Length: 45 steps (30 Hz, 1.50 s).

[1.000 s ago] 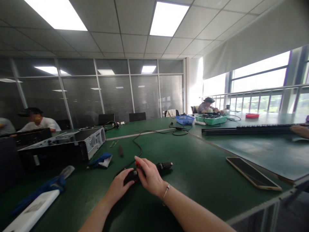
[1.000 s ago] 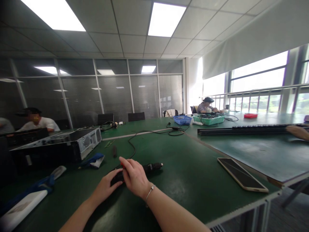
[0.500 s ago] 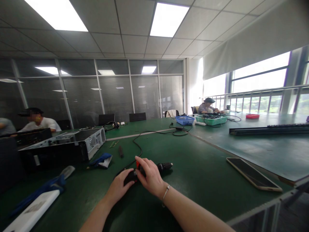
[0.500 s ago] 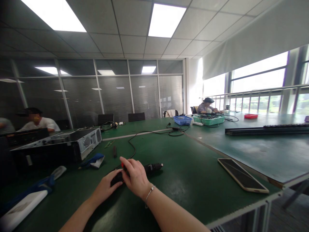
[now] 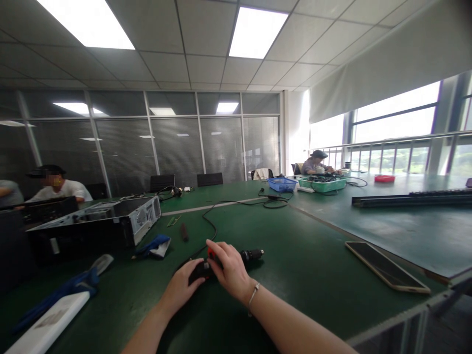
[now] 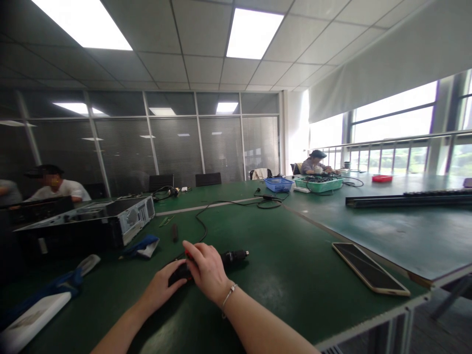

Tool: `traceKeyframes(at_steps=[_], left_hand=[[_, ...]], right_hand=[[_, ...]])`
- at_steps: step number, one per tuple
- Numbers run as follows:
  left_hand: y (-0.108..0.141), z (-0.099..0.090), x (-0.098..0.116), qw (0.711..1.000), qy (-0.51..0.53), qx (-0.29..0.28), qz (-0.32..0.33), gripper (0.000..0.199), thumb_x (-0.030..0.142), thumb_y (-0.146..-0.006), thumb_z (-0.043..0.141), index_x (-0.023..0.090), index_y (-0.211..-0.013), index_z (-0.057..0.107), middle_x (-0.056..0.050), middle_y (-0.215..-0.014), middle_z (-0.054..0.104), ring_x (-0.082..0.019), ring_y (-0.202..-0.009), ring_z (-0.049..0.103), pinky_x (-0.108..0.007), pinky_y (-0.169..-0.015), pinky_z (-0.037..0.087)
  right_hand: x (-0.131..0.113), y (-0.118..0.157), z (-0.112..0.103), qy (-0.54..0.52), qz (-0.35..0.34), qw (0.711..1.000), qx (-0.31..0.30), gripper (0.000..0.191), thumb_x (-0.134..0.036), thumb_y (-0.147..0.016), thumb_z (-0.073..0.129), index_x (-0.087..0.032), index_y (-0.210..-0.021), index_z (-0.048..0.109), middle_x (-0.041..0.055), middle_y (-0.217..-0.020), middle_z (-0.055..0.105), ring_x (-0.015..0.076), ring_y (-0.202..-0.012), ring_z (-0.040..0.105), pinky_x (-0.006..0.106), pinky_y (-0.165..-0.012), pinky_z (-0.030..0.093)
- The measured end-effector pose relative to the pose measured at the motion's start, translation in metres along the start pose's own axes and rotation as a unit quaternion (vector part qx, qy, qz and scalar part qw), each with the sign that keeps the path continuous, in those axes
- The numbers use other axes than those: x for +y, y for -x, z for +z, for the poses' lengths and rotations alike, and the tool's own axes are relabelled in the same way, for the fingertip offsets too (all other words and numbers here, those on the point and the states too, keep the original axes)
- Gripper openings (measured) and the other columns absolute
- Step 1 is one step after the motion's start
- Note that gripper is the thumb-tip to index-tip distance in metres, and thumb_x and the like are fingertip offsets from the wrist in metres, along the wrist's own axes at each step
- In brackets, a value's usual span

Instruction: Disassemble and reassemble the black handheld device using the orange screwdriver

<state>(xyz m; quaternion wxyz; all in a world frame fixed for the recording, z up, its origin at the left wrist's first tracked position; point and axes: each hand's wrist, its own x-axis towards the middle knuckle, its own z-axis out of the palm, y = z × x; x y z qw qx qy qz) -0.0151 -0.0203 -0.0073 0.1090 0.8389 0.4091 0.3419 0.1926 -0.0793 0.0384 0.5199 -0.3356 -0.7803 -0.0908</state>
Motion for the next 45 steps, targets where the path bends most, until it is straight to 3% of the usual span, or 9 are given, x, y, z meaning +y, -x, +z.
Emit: traceKeyframes(at_steps=[10,14,18,23,29,34,41,45], left_hand=[[-0.0009,-0.0024,0.0045,1.000,-0.001,-0.010,-0.001,0.046,0.030,-0.078,0.064,0.025,-0.123,0.059,-0.007,-0.127,0.062,-0.028,-0.119,0.056,-0.046,-0.107,0.039],[-0.0007,-0.0024,0.0038,1.000,-0.004,-0.010,-0.006,0.046,0.031,-0.078,0.065,0.026,-0.123,0.059,-0.007,-0.127,0.062,-0.028,-0.119,0.055,-0.047,-0.107,0.039],[-0.0002,-0.0021,0.0022,1.000,-0.014,-0.010,-0.003,0.046,0.031,-0.079,0.064,0.024,-0.124,0.059,-0.007,-0.127,0.062,-0.028,-0.119,0.055,-0.046,-0.107,0.039],[0.0001,-0.0018,0.0025,1.000,-0.016,-0.006,0.004,0.046,0.031,-0.079,0.064,0.024,-0.124,0.059,-0.007,-0.127,0.061,-0.027,-0.119,0.056,-0.044,-0.106,0.041],[-0.0003,-0.0024,0.0048,1.000,-0.012,-0.004,0.000,0.045,0.031,-0.078,0.065,0.024,-0.122,0.060,-0.007,-0.125,0.063,-0.027,-0.117,0.057,-0.044,-0.105,0.042],[-0.0004,-0.0028,0.0051,1.000,-0.006,-0.004,-0.002,0.046,0.031,-0.077,0.066,0.025,-0.122,0.060,-0.007,-0.125,0.063,-0.028,-0.117,0.057,-0.045,-0.105,0.041],[0.0000,-0.0010,0.0015,1.000,-0.014,-0.001,0.004,0.046,0.031,-0.078,0.066,0.026,-0.123,0.059,-0.006,-0.125,0.063,-0.028,-0.117,0.057,-0.045,-0.105,0.041],[-0.0006,-0.0005,-0.0001,1.000,-0.021,-0.005,0.001,0.045,0.031,-0.078,0.065,0.025,-0.123,0.060,-0.007,-0.126,0.063,-0.028,-0.118,0.056,-0.045,-0.106,0.040]], right_hand=[[-0.0068,0.0001,-0.0047,-0.018,-0.011,1.000,0.000,0.061,-0.012,-0.088,0.042,-0.021,-0.146,0.024,0.0091,-0.113,0.059,0.0197,-0.096,0.056,0.039,-0.088,0.049],[-0.0051,-0.0016,-0.0048,-0.005,0.018,1.000,0.009,0.054,-0.020,-0.090,0.049,-0.024,-0.142,0.033,0.0083,-0.109,0.060,0.0203,-0.093,0.056,0.039,-0.084,0.050],[-0.0001,-0.0013,-0.0015,0.006,0.006,1.000,0.004,0.049,-0.020,-0.091,0.049,-0.026,-0.138,0.039,0.0067,-0.103,0.061,0.0197,-0.088,0.057,0.036,-0.079,0.050],[-0.0019,0.0010,-0.0009,-0.005,-0.016,1.000,0.000,0.053,-0.018,-0.090,0.047,-0.025,-0.141,0.034,0.0079,-0.107,0.061,0.0205,-0.093,0.057,0.038,-0.083,0.050],[-0.0032,0.0032,-0.0017,-0.016,0.006,1.000,0.000,0.063,-0.014,-0.090,0.042,-0.021,-0.148,0.018,0.0094,-0.114,0.060,0.0212,-0.098,0.056,0.042,-0.091,0.048],[-0.0030,0.0034,-0.0020,-0.006,0.012,1.000,0.012,0.061,-0.014,-0.090,0.043,-0.022,-0.146,0.023,0.0090,-0.119,0.058,0.0207,-0.101,0.056,0.040,-0.092,0.049],[-0.0030,-0.0008,-0.0018,0.012,0.003,1.000,0.018,0.054,-0.022,-0.090,0.051,-0.025,-0.142,0.035,0.0081,-0.109,0.061,0.0200,-0.093,0.059,0.037,-0.082,0.052],[0.0002,0.0000,0.0010,0.005,0.008,1.000,0.008,0.054,-0.019,-0.092,0.048,-0.026,-0.143,0.032,0.0070,-0.105,0.062,0.0198,-0.090,0.058,0.037,-0.081,0.052]])
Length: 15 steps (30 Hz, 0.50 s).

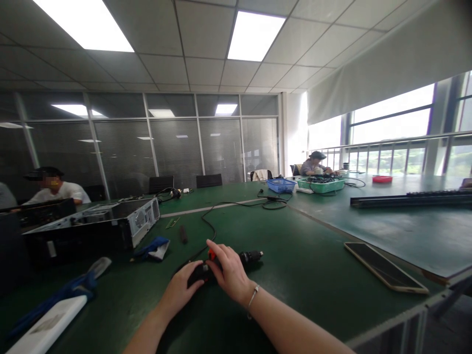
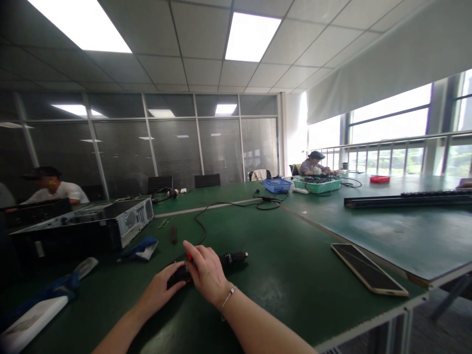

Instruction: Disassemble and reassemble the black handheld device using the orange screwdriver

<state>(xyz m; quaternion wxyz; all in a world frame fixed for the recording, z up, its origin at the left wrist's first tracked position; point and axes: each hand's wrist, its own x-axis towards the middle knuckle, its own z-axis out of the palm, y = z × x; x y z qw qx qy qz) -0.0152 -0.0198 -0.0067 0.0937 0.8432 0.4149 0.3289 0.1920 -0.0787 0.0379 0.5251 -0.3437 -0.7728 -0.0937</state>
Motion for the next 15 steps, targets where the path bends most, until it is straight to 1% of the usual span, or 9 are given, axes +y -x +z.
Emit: traceKeyframes(at_steps=[4,6,11,15], left_hand=[[0.002,-0.001,0.004,1.000,0.008,0.001,0.009,0.045,0.031,-0.079,0.065,0.025,-0.123,0.059,-0.006,-0.126,0.062,-0.026,-0.118,0.056,-0.043,-0.106,0.041],[0.004,-0.003,0.008,1.000,0.014,-0.003,0.009,0.045,0.029,-0.079,0.066,0.024,-0.123,0.058,-0.006,-0.126,0.062,-0.026,-0.118,0.056,-0.041,-0.106,0.041],[0.006,-0.005,0.019,1.000,0.024,-0.008,-0.011,0.046,0.021,-0.074,0.069,0.023,-0.119,0.059,-0.006,-0.121,0.064,-0.025,-0.114,0.057,-0.040,-0.104,0.041],[0.008,-0.005,0.021,1.000,0.027,-0.010,-0.004,0.045,0.019,-0.073,0.069,0.023,-0.117,0.059,-0.005,-0.118,0.064,-0.024,-0.110,0.058,-0.038,-0.101,0.042]], right_hand=[[0.003,0.002,0.000,-0.017,-0.014,1.000,0.006,0.055,-0.016,-0.092,0.045,-0.025,-0.144,0.030,0.0077,-0.107,0.063,0.0201,-0.093,0.059,0.038,-0.083,0.052],[0.004,0.003,0.000,-0.031,-0.012,0.999,0.031,0.054,-0.017,-0.092,0.046,-0.025,-0.144,0.031,0.0081,-0.108,0.063,0.0201,-0.094,0.060,0.038,-0.084,0.053],[0.011,0.006,0.005,-0.059,0.012,0.991,0.117,0.047,-0.021,-0.092,0.048,-0.025,-0.138,0.039,0.0075,-0.106,0.065,0.0202,-0.095,0.063,0.040,-0.087,0.053],[0.017,0.009,0.010,-0.074,0.035,0.989,0.126,0.044,-0.023,-0.092,0.049,-0.023,-0.135,0.042,0.0081,-0.104,0.066,0.0208,-0.094,0.063,0.041,-0.086,0.053]])
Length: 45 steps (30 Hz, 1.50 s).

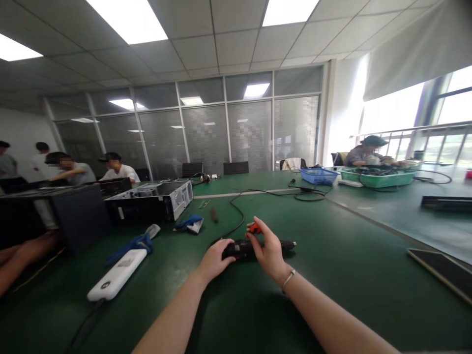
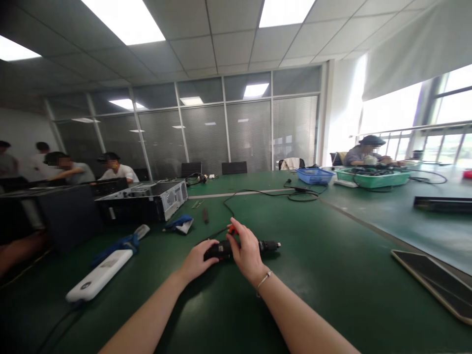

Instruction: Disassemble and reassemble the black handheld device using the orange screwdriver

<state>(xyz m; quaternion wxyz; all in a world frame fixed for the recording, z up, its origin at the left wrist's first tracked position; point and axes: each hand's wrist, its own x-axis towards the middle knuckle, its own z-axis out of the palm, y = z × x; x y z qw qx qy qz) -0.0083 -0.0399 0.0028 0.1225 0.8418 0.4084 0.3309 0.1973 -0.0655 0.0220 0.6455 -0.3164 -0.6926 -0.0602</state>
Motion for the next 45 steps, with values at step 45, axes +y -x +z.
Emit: traceKeyframes(at_steps=[45], left_hand=[[-0.010,0.006,-0.026,0.999,-0.031,0.011,-0.015,0.047,0.032,-0.076,0.065,0.022,-0.121,0.061,-0.008,-0.126,0.063,-0.029,-0.118,0.056,-0.046,-0.106,0.040]], right_hand=[[-0.014,-0.016,-0.002,0.007,0.049,0.990,-0.132,0.059,-0.011,-0.086,0.049,-0.028,-0.141,0.036,0.0066,-0.114,0.056,0.0191,-0.097,0.056,0.035,-0.089,0.049]])
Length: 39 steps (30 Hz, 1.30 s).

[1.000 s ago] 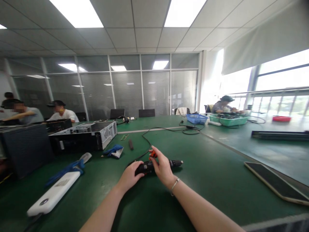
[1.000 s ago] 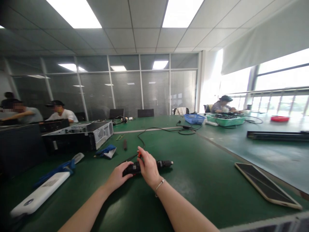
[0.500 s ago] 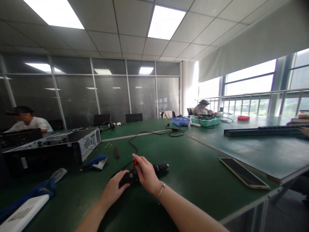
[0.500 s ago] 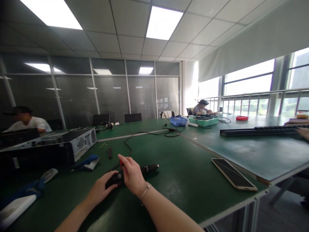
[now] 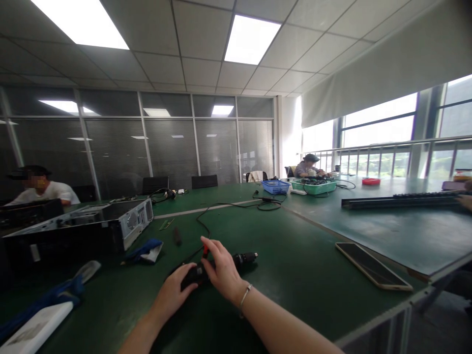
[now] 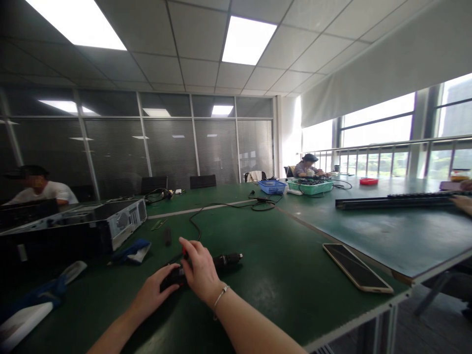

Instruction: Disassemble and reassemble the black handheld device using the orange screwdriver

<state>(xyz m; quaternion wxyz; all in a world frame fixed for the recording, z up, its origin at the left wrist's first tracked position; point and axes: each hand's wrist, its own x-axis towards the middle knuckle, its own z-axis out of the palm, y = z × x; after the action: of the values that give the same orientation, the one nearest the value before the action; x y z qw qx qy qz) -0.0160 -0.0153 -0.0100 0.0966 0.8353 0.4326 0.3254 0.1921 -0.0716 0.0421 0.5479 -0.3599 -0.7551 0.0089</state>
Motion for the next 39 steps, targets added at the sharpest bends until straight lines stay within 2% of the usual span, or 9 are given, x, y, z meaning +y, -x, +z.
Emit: traceKeyframes(at_steps=[5,9,14,19,24,30,33,36,39], left_hand=[[0.000,0.001,0.000,1.000,0.006,0.001,0.002,0.047,0.032,-0.076,0.065,0.023,-0.122,0.060,-0.008,-0.125,0.063,-0.029,-0.119,0.055,-0.046,-0.106,0.040],[0.000,0.001,0.001,1.000,0.010,0.002,0.006,0.047,0.031,-0.075,0.066,0.024,-0.121,0.060,-0.008,-0.125,0.063,-0.028,-0.118,0.056,-0.045,-0.105,0.040],[0.002,-0.001,0.006,1.000,0.014,0.005,0.009,0.045,0.029,-0.075,0.067,0.023,-0.120,0.061,-0.008,-0.124,0.063,-0.028,-0.118,0.056,-0.044,-0.105,0.040],[0.006,-0.002,0.010,1.000,0.015,0.001,0.007,0.046,0.025,-0.075,0.068,0.022,-0.121,0.060,-0.008,-0.125,0.062,-0.026,-0.118,0.056,-0.042,-0.106,0.039],[0.008,-0.002,0.014,1.000,0.017,0.002,0.011,0.049,0.021,-0.073,0.068,0.022,-0.121,0.059,-0.007,-0.124,0.063,-0.025,-0.116,0.056,-0.039,-0.106,0.039],[0.008,-0.004,0.016,1.000,0.022,0.003,0.012,0.048,0.022,-0.073,0.068,0.023,-0.120,0.059,-0.006,-0.122,0.064,-0.025,-0.115,0.057,-0.040,-0.105,0.040],[0.007,-0.003,0.013,1.000,0.025,0.004,0.007,0.048,0.024,-0.074,0.068,0.023,-0.121,0.059,-0.007,-0.123,0.063,-0.026,-0.115,0.057,-0.041,-0.105,0.040],[0.006,-0.001,0.009,1.000,0.023,0.008,0.002,0.046,0.027,-0.075,0.068,0.023,-0.120,0.060,-0.007,-0.124,0.063,-0.027,-0.116,0.056,-0.042,-0.106,0.039],[0.005,0.000,0.007,1.000,0.025,0.006,0.001,0.045,0.027,-0.075,0.068,0.022,-0.120,0.061,-0.008,-0.124,0.063,-0.027,-0.116,0.056,-0.042,-0.106,0.039]], right_hand=[[0.003,0.001,0.001,-0.002,0.003,1.000,0.012,0.053,-0.007,-0.088,0.043,-0.028,-0.137,0.043,0.0056,-0.106,0.058,0.0177,-0.092,0.057,0.032,-0.085,0.050],[0.002,0.002,0.001,-0.016,-0.015,1.000,0.003,0.057,-0.008,-0.087,0.044,-0.028,-0.140,0.038,0.0063,-0.112,0.057,0.0181,-0.097,0.056,0.034,-0.089,0.049],[0.003,0.002,0.003,-0.005,0.000,1.000,0.030,0.049,-0.011,-0.088,0.047,-0.029,-0.133,0.047,0.0064,-0.110,0.057,0.0192,-0.097,0.056,0.035,-0.088,0.050],[0.006,0.003,0.006,-0.041,-0.007,0.999,0.020,0.055,-0.010,-0.089,0.041,-0.028,-0.141,0.037,0.0072,-0.116,0.056,0.0185,-0.103,0.055,0.035,-0.093,0.048],[0.006,0.005,0.008,-0.045,0.002,0.998,0.038,0.049,-0.013,-0.089,0.045,-0.029,-0.135,0.046,0.0071,-0.112,0.054,0.0188,-0.100,0.055,0.035,-0.090,0.049],[0.006,0.005,0.008,-0.036,-0.011,0.999,0.024,0.055,-0.013,-0.089,0.044,-0.028,-0.142,0.037,0.0086,-0.116,0.055,0.0201,-0.102,0.055,0.037,-0.092,0.048],[0.006,0.004,0.008,-0.019,0.005,1.000,0.025,0.057,-0.016,-0.087,0.051,-0.028,-0.141,0.038,0.0082,-0.115,0.054,0.0207,-0.101,0.055,0.037,-0.090,0.049],[0.007,0.004,0.008,-0.009,0.003,1.000,0.018,0.054,-0.013,-0.088,0.048,-0.030,-0.139,0.040,0.0064,-0.107,0.057,0.0193,-0.095,0.057,0.035,-0.086,0.050],[0.006,0.004,0.008,-0.010,-0.009,1.000,0.017,0.056,-0.011,-0.088,0.045,-0.030,-0.141,0.038,0.0060,-0.108,0.058,0.0191,-0.095,0.057,0.035,-0.088,0.050]])
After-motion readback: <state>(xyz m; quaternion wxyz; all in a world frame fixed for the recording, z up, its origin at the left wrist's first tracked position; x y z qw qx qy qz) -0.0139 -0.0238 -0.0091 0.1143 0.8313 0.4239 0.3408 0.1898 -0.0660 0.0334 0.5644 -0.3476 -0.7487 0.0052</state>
